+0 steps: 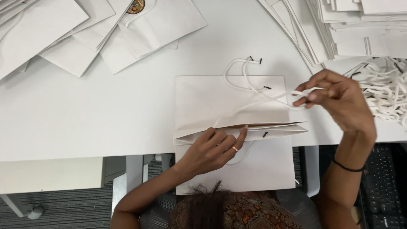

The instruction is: The person is inserting white cords into pre-cut holes on paper bags to create handles.

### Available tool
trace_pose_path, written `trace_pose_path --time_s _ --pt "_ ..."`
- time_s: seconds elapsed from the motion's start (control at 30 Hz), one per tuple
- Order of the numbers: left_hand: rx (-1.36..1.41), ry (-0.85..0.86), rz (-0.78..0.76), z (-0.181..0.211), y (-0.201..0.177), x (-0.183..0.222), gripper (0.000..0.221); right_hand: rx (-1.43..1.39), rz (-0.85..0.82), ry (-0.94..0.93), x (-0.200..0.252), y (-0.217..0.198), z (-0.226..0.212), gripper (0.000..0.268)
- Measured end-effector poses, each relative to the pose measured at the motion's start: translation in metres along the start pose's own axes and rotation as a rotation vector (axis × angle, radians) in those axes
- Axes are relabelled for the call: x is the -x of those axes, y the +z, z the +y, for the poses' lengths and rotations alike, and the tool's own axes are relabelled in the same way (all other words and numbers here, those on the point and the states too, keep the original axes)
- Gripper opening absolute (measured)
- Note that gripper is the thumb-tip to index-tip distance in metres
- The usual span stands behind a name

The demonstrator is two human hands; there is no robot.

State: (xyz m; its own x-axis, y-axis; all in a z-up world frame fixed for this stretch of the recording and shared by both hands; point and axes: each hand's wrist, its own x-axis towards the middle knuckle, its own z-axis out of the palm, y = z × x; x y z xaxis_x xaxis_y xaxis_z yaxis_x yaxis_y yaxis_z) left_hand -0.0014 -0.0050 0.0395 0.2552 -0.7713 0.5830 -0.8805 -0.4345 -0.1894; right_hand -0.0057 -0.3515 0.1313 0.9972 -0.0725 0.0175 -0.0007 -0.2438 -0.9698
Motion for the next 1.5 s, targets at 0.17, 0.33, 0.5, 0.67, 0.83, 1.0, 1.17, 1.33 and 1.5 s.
trace_pose_path --time_s 0.17,0.33,0.5,0.67,0.83,1.0,1.17,1.33,1.5 --pt "0.311 -0.042 0.015 0.005 0.007 0.007 0.042 0.063 -0.138 0.108 -0.008 0.034 0.02 0.005" --pt "0.388 -0.035 0.036 0.01 0.004 -0.005 0.026 0.186 -0.335 0.09 -0.009 0.06 0.011 0.008" --pt "0.382 -0.055 0.0 0.009 0.005 -0.009 0.023 0.212 -0.389 0.224 -0.007 0.058 0.013 0.009" --pt "0.348 -0.057 0.024 0.015 0.012 -0.002 0.019 0.131 -0.413 0.244 -0.004 0.054 0.023 0.007" --pt "0.333 -0.047 0.022 0.012 0.011 -0.005 0.021 0.248 -0.38 0.239 -0.003 0.054 0.016 0.008" --pt "0.3 -0.043 0.032 0.013 0.013 -0.002 0.02 0.374 -0.375 0.127 0.008 0.048 0.001 0.015" --pt "0.293 -0.032 0.077 0.012 0.016 0.0 0.021 0.734 -0.471 -0.081 0.021 0.055 -0.019 0.027" --pt "0.239 -0.02 0.089 0.011 0.022 0.002 0.021 0.827 -0.363 -0.29 0.022 0.069 -0.012 0.021" --pt "0.237 -0.041 0.097 0.009 0.022 0.004 0.026 0.793 -0.312 -0.381 0.011 0.068 0.005 0.024"
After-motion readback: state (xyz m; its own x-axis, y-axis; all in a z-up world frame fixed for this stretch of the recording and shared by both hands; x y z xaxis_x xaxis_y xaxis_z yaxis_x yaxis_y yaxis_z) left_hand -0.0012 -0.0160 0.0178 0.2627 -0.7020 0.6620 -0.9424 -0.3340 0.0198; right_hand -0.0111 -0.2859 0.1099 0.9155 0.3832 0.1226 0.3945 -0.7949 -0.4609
